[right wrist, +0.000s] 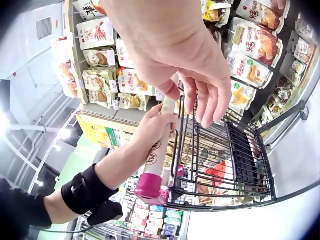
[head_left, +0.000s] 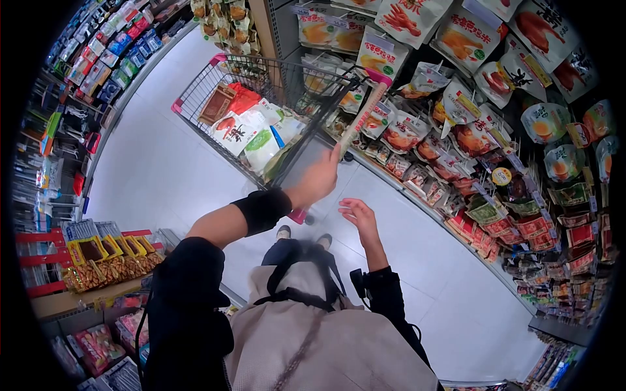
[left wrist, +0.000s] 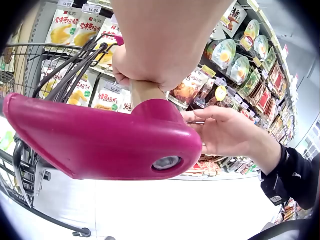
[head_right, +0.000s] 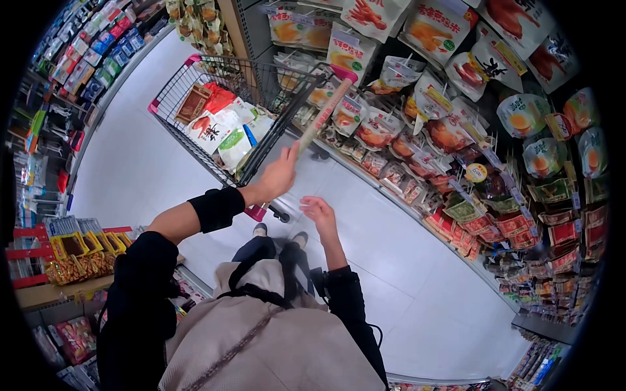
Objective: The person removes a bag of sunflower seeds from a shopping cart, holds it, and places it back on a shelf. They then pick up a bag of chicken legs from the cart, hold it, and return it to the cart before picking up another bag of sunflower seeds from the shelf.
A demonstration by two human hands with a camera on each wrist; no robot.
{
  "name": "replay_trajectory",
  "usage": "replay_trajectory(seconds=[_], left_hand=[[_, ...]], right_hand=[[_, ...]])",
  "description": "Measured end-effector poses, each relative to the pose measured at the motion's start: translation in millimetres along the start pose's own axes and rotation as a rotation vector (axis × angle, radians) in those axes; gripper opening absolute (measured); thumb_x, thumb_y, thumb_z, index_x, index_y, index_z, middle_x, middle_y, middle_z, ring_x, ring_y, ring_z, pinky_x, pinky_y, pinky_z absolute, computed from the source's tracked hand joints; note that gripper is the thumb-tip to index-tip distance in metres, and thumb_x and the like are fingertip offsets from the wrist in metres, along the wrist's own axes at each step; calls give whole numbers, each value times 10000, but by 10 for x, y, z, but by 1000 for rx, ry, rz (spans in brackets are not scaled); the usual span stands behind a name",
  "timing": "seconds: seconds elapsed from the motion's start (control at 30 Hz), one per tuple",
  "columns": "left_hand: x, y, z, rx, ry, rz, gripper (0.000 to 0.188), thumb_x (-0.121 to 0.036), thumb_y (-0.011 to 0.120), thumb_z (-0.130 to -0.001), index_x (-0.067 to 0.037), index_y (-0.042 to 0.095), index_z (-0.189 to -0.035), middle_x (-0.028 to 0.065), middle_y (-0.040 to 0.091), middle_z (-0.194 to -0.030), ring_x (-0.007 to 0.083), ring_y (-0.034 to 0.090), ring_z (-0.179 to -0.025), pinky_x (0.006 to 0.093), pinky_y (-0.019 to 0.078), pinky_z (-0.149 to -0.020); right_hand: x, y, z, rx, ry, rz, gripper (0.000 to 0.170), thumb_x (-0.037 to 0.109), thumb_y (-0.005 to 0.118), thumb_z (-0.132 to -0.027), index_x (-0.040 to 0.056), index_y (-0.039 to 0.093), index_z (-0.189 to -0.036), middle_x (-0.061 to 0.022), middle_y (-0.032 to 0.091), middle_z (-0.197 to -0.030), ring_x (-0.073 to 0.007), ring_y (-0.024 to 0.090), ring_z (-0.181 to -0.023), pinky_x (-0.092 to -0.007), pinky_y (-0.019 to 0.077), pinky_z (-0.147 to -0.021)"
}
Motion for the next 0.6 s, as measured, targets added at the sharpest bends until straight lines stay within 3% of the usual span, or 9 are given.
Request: replay_trajectory(seconds=[0.17,0.27,0.43,0.5,0.6], left_hand=[[71,93,-56,7,13,-69,648,-48,507,-736,36,192,-1295,205,424,-1013,361,539,-740,440,454,-644],[108,-1,-64,109,15,32,611,-88,507,-746,12,209,-1270,235,414,-1076,382,529,-858,453,446,-707],[147,-870,241,-49,231,187,449,-138,511,-782,-40,370,-1197,169,443,-1109,354,520,-920,401,437,-772],[377,-1202,486,-126,285,249,409,-131,511,-790,-47,403,-1175,156,458,-1100,338,519,-927,377,436,-782],[989,-1554,919,-238,216,269,360,-86,513,-797,-60,429,-1147,125,471,-1105,277,538,-914,334,461,-737]], right_hand=[[55,218,3,8,-16,41,271,199,402,-889,10,526,-1039,-108,580,-1027,-181,573,-909,-289,437,-820],[132,417,-29,9,-67,86,294,198,387,-900,25,469,-1123,-110,565,-1050,-180,569,-905,-290,443,-812],[188,847,-131,-100,-256,75,491,83,443,-872,51,207,-1300,-125,464,-1107,-179,546,-891,-288,458,-748],[135,1003,-137,-172,-337,173,578,45,467,-849,57,144,-1328,-134,426,-1115,-172,536,-864,-282,463,-718],[37,1139,-111,-312,-379,347,669,19,500,-808,62,104,-1347,-137,414,-1086,-154,509,-767,-270,454,-635]])
Point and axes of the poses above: each hand's wrist, its own z-axis away from the middle knuckle, its own y-axis out of the palm, x = y × z, the point moved 5 cm from there along -z, towards the middle knuckle
